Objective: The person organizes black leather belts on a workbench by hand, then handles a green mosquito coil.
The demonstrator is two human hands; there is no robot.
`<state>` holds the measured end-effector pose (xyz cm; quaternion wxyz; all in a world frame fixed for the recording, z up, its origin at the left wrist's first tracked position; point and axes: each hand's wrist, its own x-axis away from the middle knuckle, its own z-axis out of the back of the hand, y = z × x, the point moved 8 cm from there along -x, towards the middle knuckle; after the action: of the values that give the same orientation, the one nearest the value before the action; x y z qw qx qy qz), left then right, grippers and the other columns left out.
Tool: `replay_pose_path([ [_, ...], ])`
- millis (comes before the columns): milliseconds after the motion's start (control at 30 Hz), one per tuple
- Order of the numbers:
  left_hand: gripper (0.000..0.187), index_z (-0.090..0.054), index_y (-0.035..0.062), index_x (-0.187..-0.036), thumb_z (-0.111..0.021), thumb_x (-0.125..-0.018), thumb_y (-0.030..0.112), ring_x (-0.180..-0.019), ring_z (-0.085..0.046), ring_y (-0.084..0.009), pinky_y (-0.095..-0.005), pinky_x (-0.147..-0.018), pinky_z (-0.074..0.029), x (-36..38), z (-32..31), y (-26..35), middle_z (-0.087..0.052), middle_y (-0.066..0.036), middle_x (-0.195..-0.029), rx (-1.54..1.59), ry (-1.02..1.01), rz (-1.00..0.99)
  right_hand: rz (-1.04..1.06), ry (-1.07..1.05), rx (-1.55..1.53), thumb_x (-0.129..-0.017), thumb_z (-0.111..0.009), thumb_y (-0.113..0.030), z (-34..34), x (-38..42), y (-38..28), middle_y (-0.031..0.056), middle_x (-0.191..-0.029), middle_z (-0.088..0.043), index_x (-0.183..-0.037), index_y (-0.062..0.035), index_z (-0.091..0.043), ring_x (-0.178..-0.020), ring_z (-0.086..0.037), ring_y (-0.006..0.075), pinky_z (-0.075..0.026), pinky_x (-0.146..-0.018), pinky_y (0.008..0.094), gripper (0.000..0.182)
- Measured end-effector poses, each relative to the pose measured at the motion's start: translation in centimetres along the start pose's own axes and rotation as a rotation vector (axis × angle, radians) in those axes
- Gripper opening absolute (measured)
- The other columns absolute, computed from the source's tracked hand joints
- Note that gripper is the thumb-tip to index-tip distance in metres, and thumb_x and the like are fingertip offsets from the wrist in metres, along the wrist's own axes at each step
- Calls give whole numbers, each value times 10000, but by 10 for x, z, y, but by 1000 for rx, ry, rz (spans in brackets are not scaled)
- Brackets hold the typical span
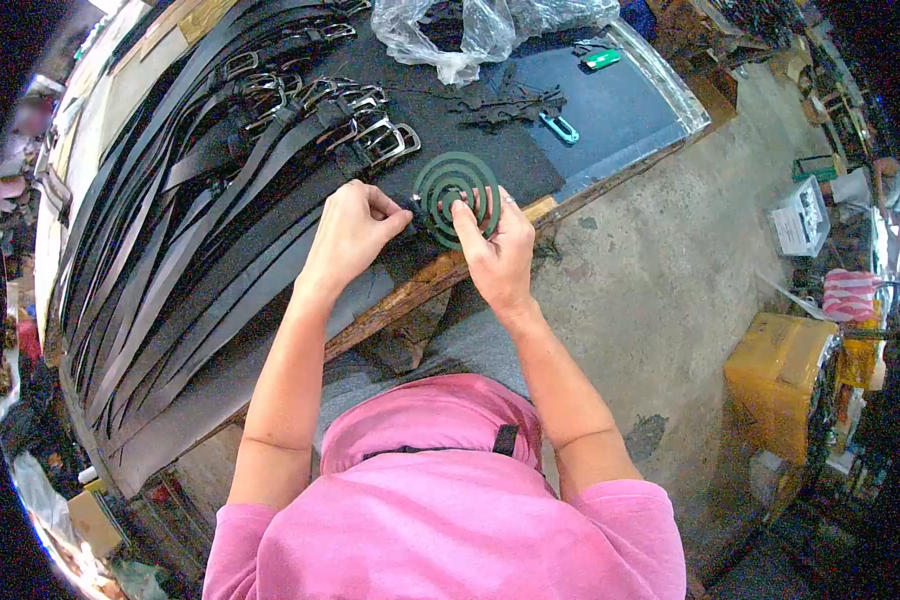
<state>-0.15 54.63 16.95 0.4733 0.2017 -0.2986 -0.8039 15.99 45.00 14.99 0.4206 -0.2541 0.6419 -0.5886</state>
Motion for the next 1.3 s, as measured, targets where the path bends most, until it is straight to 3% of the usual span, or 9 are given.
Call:
replay_pose_path([
  [100,243,-712,-51,-775,-738,-762,190,-709,-651,-217,-342,-672,-502,-4,-7,-6,-675,-183,-773,70,-171,128,-6,-19,-16,-891,-643,-63,0,-2,1,78,-868,-649,-938,19,-645,-774,-607,153,-481,-704,295,94],
  [400,263,-692,-52,-928,-700,-874,205,-719,-564,-115,-278,-678,-455,4,-17,-27,-663,-51,-795,436,-246,275,-16,-41,32,-882,-651,-78,-2,-4,-7,75,-842,-639,-909,14,-643,-747,-602,170,-474,-684,306,97],
  [867,239,-684,-34,-898,-700,-883,204,-689,-525,-91,-260,-632,-418,4,-20,-31,-639,-30,-770,482,-226,273,82,-122,144,-861,-647,-71,-9,-8,-24,127,-810,-626,-862,16,-643,-745,-598,269,-468,-686,371,87],
  [1067,238,-678,-31,-910,-691,-892,206,-704,-534,-85,-259,-655,-432,6,-19,-32,-640,-25,-776,522,-208,287,89,-102,184,-862,-647,-68,-8,-7,-24,122,-797,-619,-851,16,-635,-746,-596,259,-463,-687,361,86],
  [1200,197,-649,-8,-921,-687,-900,184,-741,-543,-79,-246,-701,-448,15,-14,-40,-638,-10,-812,558,-179,316,17,-93,28,-871,-650,-75,-6,-5,-7,107,-824,-627,-873,22,-642,-771,-603,230,-468,-713,345,98],
  [1300,150,-620,17,-925,-683,-912,153,-815,-544,-72,-235,-745,-452,30,-3,-38,-632,-24,-936,554,-90,156,-16,-139,-12,-872,-656,-76,-6,1,-3,112,-879,-638,-925,26,-655,-824,-609,222,-478,-752,337,114],
])
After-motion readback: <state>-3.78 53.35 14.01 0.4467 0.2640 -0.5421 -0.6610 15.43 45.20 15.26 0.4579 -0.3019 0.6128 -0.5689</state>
